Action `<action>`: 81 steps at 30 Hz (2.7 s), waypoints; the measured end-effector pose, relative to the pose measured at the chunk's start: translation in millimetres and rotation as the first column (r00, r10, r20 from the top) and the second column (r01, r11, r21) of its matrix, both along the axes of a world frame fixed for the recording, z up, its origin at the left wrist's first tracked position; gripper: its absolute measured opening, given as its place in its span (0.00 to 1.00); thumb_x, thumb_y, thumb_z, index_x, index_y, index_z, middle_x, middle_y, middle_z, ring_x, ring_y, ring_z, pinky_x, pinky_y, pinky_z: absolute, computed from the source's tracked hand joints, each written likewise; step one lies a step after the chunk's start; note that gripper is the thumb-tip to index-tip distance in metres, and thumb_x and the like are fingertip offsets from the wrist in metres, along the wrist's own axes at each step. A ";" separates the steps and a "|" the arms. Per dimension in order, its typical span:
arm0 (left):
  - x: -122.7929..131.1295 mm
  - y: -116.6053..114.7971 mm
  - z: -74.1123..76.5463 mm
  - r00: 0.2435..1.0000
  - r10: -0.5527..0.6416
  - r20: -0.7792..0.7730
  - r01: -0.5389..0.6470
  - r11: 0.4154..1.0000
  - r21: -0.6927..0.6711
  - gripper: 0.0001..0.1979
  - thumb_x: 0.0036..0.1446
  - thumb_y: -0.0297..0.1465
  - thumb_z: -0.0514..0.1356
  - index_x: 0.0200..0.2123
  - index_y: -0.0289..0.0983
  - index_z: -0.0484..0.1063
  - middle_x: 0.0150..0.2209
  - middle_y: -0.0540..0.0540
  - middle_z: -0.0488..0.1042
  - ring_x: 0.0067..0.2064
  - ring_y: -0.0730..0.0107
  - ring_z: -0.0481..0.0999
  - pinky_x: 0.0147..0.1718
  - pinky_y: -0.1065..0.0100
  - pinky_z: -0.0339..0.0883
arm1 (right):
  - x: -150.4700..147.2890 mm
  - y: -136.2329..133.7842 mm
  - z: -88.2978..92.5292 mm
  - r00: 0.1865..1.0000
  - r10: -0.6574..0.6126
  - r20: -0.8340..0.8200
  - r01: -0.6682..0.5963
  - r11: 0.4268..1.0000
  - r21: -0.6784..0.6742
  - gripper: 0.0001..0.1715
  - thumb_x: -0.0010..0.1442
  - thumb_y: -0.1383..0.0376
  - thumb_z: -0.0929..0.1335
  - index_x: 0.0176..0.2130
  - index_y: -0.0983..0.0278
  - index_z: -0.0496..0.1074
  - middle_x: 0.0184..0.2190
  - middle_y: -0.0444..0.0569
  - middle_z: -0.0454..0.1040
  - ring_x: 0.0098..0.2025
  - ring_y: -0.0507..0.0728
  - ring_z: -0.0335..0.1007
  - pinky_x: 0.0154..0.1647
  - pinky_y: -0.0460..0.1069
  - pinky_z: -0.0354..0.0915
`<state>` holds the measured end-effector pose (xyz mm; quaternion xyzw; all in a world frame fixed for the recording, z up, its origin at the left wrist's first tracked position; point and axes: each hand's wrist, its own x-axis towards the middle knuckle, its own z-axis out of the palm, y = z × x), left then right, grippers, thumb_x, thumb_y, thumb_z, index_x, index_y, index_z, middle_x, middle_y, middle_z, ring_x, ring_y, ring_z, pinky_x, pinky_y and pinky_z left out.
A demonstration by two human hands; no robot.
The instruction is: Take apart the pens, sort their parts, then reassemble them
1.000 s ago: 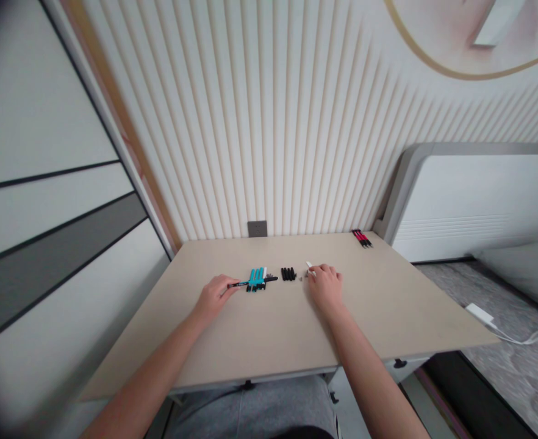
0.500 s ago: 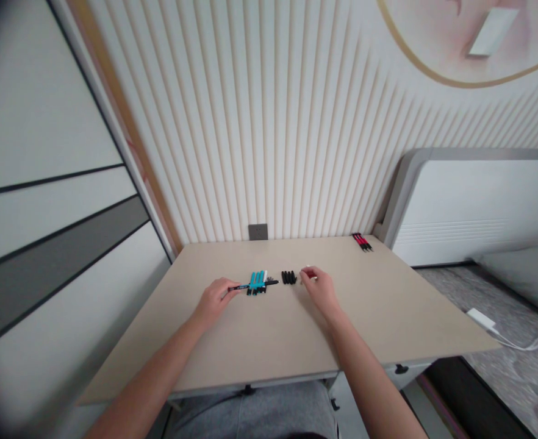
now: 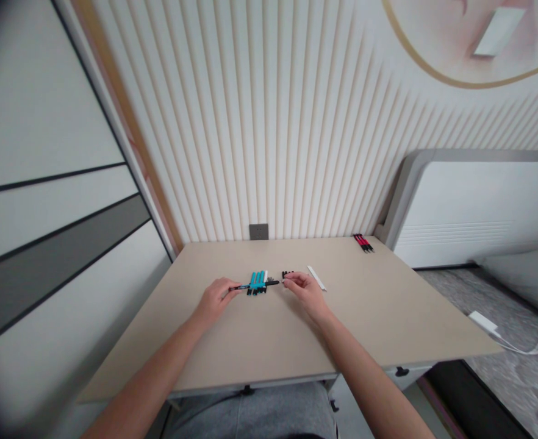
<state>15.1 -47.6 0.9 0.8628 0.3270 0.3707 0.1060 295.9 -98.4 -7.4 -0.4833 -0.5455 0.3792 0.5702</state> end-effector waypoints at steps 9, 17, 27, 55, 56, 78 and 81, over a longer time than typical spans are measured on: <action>-0.2 2.8 -3.6 1.000 0.016 -0.020 -0.016 1.000 -0.015 0.12 0.65 0.39 0.54 0.39 0.38 0.74 0.33 0.46 0.77 0.36 0.65 0.73 0.37 0.65 0.64 | -4.4 -5.2 6.0 0.993 0.086 -0.081 -0.092 0.994 -0.064 0.25 0.47 0.47 0.74 0.36 0.63 0.75 0.32 0.51 0.79 0.36 0.59 0.75 0.39 0.53 0.68; -1.4 6.7 -10.0 0.999 -0.006 -0.041 0.007 1.000 0.005 0.13 0.66 0.39 0.54 0.40 0.39 0.74 0.35 0.45 0.77 0.38 0.64 0.74 0.38 0.65 0.64 | -5.2 -2.1 -5.6 1.000 0.025 0.018 -0.025 0.999 -0.025 0.20 0.51 0.50 0.73 0.35 0.64 0.75 0.31 0.48 0.77 0.32 0.56 0.72 0.35 0.50 0.65; -1.1 4.2 -6.5 0.998 -0.020 -0.053 0.023 0.998 0.060 0.13 0.65 0.40 0.54 0.40 0.39 0.75 0.34 0.46 0.78 0.37 0.65 0.74 0.38 0.65 0.64 | -4.3 -7.3 -0.3 0.942 -0.095 0.323 0.077 0.995 0.068 0.15 0.59 0.54 0.67 0.32 0.62 0.75 0.30 0.48 0.77 0.33 0.57 0.70 0.36 0.50 0.63; 0.2 2.4 -3.9 0.996 -0.033 -0.086 0.043 0.991 0.124 0.12 0.66 0.37 0.54 0.41 0.38 0.75 0.34 0.46 0.78 0.36 0.66 0.74 0.38 0.65 0.63 | -3.1 -10.4 -3.2 0.794 -0.113 0.597 -0.037 0.972 0.233 0.16 0.66 0.57 0.62 0.35 0.62 0.73 0.31 0.49 0.76 0.35 0.57 0.70 0.39 0.51 0.63; 0.2 2.3 -3.8 0.995 -0.034 -0.090 0.045 0.991 0.123 0.12 0.66 0.37 0.54 0.41 0.38 0.75 0.34 0.46 0.78 0.36 0.66 0.74 0.38 0.65 0.63 | -3.4 -10.5 -2.3 0.777 -0.106 0.621 -0.054 0.971 0.233 0.19 0.67 0.57 0.60 0.32 0.62 0.73 0.29 0.48 0.75 0.33 0.56 0.70 0.40 0.51 0.62; 0.5 0.6 -2.1 0.994 -0.041 -0.100 0.050 0.994 0.093 0.14 0.67 0.39 0.52 0.41 0.38 0.74 0.34 0.46 0.78 0.36 0.66 0.74 0.39 0.64 0.63 | 0.3 -9.4 -2.4 0.770 -0.209 0.603 0.029 0.956 0.294 0.16 0.67 0.58 0.61 0.33 0.62 0.73 0.30 0.48 0.77 0.34 0.57 0.71 0.39 0.51 0.62; 0.8 -0.6 -0.9 0.994 -0.046 -0.102 0.056 0.994 0.092 0.14 0.67 0.39 0.52 0.41 0.38 0.74 0.34 0.46 0.78 0.36 0.66 0.74 0.39 0.64 0.63 | -1.2 -10.8 -0.9 0.754 -0.204 0.625 0.031 0.961 0.276 0.19 0.68 0.58 0.60 0.29 0.62 0.71 0.26 0.47 0.75 0.32 0.56 0.69 0.37 0.50 0.61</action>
